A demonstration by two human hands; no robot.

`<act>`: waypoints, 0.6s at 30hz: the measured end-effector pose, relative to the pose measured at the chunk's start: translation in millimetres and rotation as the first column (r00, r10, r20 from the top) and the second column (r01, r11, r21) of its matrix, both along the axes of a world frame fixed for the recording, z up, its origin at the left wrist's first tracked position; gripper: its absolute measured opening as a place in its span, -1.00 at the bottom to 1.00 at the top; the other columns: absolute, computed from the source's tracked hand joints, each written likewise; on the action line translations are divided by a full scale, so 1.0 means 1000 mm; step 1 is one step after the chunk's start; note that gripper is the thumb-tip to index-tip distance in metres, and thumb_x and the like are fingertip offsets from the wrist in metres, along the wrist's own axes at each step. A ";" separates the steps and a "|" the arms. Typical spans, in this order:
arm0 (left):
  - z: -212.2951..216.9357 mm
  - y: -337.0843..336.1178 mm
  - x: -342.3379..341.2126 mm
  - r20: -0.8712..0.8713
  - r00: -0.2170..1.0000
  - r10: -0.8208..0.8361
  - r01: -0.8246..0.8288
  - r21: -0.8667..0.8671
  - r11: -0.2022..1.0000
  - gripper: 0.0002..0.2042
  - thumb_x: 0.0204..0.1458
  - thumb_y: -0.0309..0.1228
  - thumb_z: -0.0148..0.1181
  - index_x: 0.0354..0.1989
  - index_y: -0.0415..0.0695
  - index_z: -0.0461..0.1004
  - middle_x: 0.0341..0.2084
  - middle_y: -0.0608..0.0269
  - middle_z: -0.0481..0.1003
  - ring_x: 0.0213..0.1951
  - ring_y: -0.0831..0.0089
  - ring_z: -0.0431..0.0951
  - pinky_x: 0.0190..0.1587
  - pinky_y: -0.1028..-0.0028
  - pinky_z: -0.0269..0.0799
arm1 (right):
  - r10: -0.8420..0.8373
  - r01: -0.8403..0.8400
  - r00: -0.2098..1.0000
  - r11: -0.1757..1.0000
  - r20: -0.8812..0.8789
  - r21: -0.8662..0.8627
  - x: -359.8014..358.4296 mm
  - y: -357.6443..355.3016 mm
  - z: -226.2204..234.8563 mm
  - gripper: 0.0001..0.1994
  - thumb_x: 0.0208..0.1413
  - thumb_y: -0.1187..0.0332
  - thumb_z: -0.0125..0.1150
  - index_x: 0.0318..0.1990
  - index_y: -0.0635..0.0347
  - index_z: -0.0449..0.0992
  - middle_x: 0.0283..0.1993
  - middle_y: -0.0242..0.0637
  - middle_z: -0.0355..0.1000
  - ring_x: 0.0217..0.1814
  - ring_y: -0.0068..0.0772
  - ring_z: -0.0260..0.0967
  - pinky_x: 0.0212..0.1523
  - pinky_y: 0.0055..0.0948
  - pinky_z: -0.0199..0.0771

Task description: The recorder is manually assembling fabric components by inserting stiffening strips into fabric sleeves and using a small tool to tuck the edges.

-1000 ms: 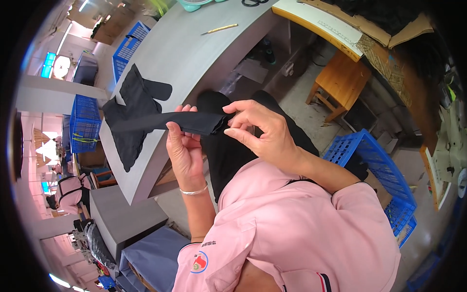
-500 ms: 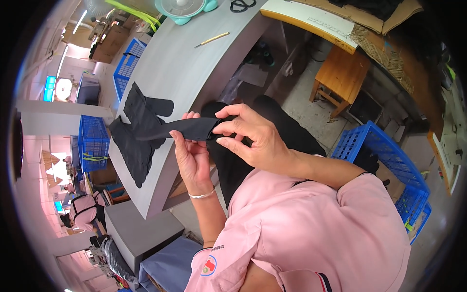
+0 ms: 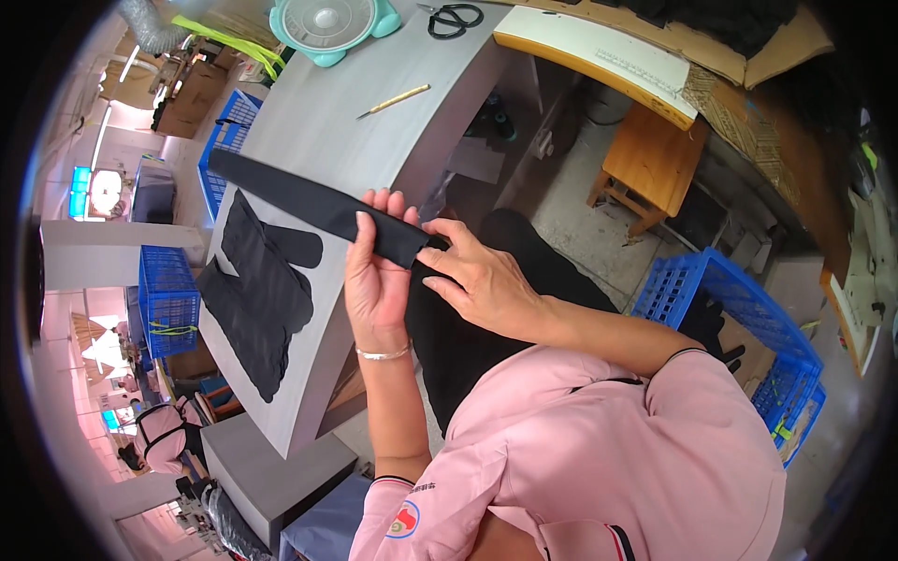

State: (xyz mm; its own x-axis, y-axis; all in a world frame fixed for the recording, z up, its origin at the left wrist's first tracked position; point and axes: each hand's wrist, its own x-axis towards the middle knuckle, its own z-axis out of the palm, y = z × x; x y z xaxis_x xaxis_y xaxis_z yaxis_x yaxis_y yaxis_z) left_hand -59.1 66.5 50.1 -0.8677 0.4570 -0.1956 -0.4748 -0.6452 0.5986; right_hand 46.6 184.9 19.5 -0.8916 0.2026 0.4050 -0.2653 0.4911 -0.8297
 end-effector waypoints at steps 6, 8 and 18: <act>-0.061 0.004 -0.015 0.108 0.991 0.073 -0.074 -0.003 0.997 -0.63 0.28 -0.36 0.07 0.19 -0.24 0.26 0.10 -0.02 0.41 0.17 0.14 0.43 0.26 0.12 0.40 | 0.149 -0.066 0.967 0.929 0.206 -0.363 -0.017 -0.002 -0.041 -0.66 0.13 0.52 0.26 0.07 0.40 0.44 0.11 -0.10 0.33 -0.28 -0.41 0.49 -0.29 -0.47 0.52; -0.075 0.004 -0.014 0.095 0.991 0.096 -0.093 -0.038 0.995 -0.63 0.29 -0.34 0.06 0.18 -0.24 0.26 0.09 -0.02 0.42 0.14 0.15 0.46 0.22 0.15 0.44 | 0.246 -0.139 0.939 0.911 0.242 -0.388 -0.021 -0.005 -0.053 -0.67 0.14 0.52 0.25 0.05 0.41 0.44 0.09 -0.10 0.32 -0.27 -0.41 0.49 -0.31 -0.46 0.53; -0.089 -0.018 0.003 0.198 0.979 0.042 -0.031 -0.060 0.998 -0.73 0.22 -0.39 0.19 0.02 -0.20 0.37 -0.20 0.15 0.54 -0.11 0.32 0.60 0.01 0.33 0.56 | 0.015 -0.094 0.983 0.900 0.185 0.425 -0.025 -0.018 -0.061 -0.76 -0.02 0.53 0.24 -0.14 0.21 0.51 0.19 0.09 0.29 -0.28 -0.12 0.52 -0.33 -0.33 0.52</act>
State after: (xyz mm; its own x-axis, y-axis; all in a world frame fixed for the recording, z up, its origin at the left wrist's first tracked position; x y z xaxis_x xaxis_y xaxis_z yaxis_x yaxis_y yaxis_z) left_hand -56.1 49.0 -39.0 -0.8247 0.4093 -0.3903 -0.5648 -0.6322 0.5303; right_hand 21.5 166.8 -42.0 -0.9600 -0.0074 0.2798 -0.1738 0.7993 -0.5753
